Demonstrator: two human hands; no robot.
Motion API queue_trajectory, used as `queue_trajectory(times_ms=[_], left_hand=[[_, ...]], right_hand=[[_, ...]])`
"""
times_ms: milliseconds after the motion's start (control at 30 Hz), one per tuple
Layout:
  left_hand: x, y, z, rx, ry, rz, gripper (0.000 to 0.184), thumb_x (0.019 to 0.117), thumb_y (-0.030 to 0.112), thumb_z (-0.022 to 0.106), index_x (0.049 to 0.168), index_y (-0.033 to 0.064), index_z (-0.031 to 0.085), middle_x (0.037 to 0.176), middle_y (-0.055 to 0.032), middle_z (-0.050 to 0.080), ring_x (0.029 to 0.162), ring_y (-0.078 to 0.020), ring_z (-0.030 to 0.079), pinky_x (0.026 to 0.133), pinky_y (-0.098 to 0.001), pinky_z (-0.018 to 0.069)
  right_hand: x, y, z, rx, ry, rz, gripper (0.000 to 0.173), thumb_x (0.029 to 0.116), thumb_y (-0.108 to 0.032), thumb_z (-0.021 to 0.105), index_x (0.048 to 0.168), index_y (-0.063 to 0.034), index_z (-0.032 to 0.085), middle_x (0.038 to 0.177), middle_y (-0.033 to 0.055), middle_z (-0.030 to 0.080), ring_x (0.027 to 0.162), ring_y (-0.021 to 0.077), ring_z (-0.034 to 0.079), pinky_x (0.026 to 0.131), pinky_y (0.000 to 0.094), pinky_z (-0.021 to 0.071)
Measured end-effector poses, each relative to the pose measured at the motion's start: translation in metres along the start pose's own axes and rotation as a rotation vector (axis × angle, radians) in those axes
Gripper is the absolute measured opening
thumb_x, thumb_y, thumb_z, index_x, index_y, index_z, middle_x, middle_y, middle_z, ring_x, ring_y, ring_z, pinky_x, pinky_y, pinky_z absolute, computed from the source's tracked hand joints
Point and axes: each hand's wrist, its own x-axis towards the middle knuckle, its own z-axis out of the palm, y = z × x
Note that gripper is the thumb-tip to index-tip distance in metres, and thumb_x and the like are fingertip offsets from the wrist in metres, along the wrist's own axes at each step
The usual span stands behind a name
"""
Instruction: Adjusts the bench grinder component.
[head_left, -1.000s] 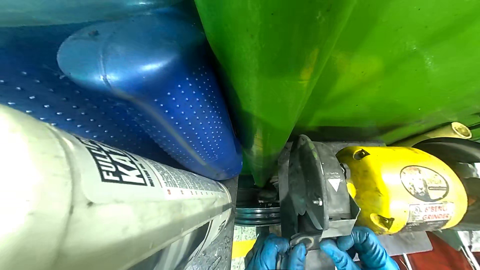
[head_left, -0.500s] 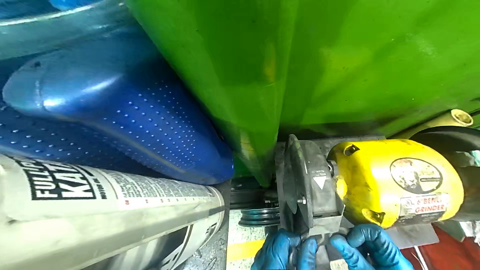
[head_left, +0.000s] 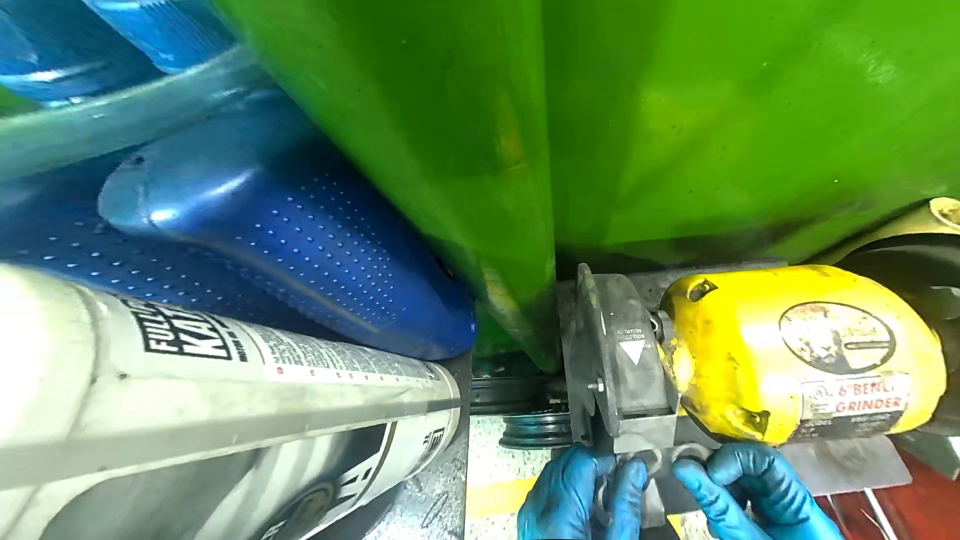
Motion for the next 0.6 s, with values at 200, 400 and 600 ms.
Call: queue_trajectory(times_ms=[200,400,600], left_hand=[[-0.002,0.000,0.002,-0.078,0.035,-0.021,0.018,0.0916,0.014,0.073,0.087,-0.0026,0.071,0.074,-0.0070,0.067,0.066,-0.0057,0.061,0.064,-0.0208,0.0533],[-0.007,-0.004,-0.001,-0.143,0.082,-0.044,0.014,0.0906,0.010,0.073,0.088,-0.0036,0.070,0.073,-0.0050,0.067,0.064,-0.0024,0.061,0.062,-0.0190,0.0539],[-0.020,-0.026,-0.003,-0.198,0.133,0.153,0.017,0.0959,0.015,0.070,0.091,-0.0009,0.069,0.081,-0.0035,0.068,0.076,-0.0001,0.063,0.073,-0.0167,0.0549]], right_hand=[[0.001,-0.002,0.000,-0.058,-0.020,-0.009,0.017,0.0890,-0.012,0.079,0.090,-0.0093,0.062,0.074,-0.0084,0.063,0.060,-0.0039,0.055,0.055,0.0146,0.0491],[0.004,-0.004,0.006,-0.125,-0.068,-0.053,0.017,0.0896,-0.017,0.079,0.092,-0.0082,0.064,0.078,-0.0049,0.066,0.064,-0.0013,0.058,0.060,0.0171,0.0517],[0.002,0.007,-0.001,-0.219,-0.113,-0.313,0.020,0.0948,-0.031,0.075,0.093,-0.0145,0.063,0.085,-0.0028,0.070,0.080,0.0040,0.065,0.080,0.0257,0.0523]])
